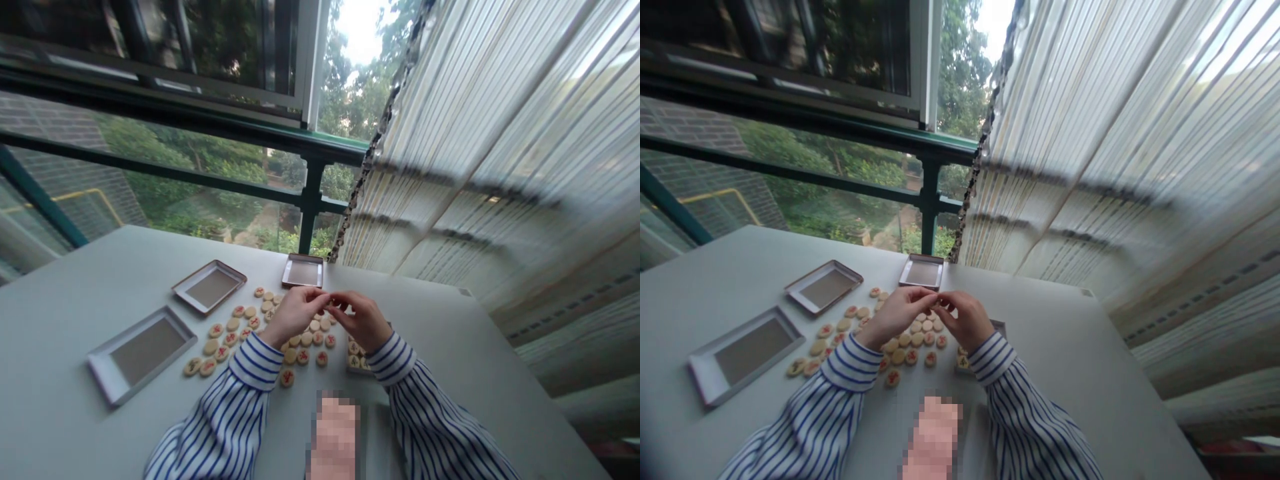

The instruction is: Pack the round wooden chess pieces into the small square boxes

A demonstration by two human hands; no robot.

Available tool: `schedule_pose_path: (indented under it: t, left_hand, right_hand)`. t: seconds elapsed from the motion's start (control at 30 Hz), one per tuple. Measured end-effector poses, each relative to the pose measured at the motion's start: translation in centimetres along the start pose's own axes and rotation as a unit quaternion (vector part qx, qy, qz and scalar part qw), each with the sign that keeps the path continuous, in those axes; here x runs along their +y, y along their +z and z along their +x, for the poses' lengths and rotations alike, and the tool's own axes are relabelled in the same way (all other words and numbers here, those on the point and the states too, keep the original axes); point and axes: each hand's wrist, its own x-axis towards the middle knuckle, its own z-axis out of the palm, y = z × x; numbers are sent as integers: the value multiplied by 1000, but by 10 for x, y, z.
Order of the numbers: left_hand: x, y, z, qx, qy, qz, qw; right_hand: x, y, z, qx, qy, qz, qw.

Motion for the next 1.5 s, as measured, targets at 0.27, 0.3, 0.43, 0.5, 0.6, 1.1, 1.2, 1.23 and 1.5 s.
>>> schedule_pose_path:
  t: [0.27,0.3,0.43,0.5,0.6,1.1,1.2,1.23,1.5]
  left_hand:
    - [1,20,-2,-43,-53,-104,992]
    - [0,22,-2,-60,-68,-137,986]
    - [-1,25,-5,-108,-112,-212,965]
    - [0,27,-6,-110,-111,-216,964]
    - [0,30,-7,-99,-115,-220,963]
    - [6,36,-9,-60,-104,-146,982]
    - [8,36,-9,-63,-103,-138,983]
    - [8,36,-9,-67,-102,-136,983]
    - [3,37,-9,-67,-107,-109,986]
  right_hand:
    - [4,-15,-21,34,19,70,997]
    - [4,-17,-24,36,20,69,997]
    - [6,-24,-31,38,22,70,997]
    - [8,-27,-33,32,27,68,997]
    - [8,-28,-35,32,44,76,996]
    - [11,-24,-36,18,160,204,966]
    - [9,-29,-33,3,162,200,966]
    - [8,-30,-33,-1,158,197,968]
    - [16,-33,-37,-28,107,122,986]
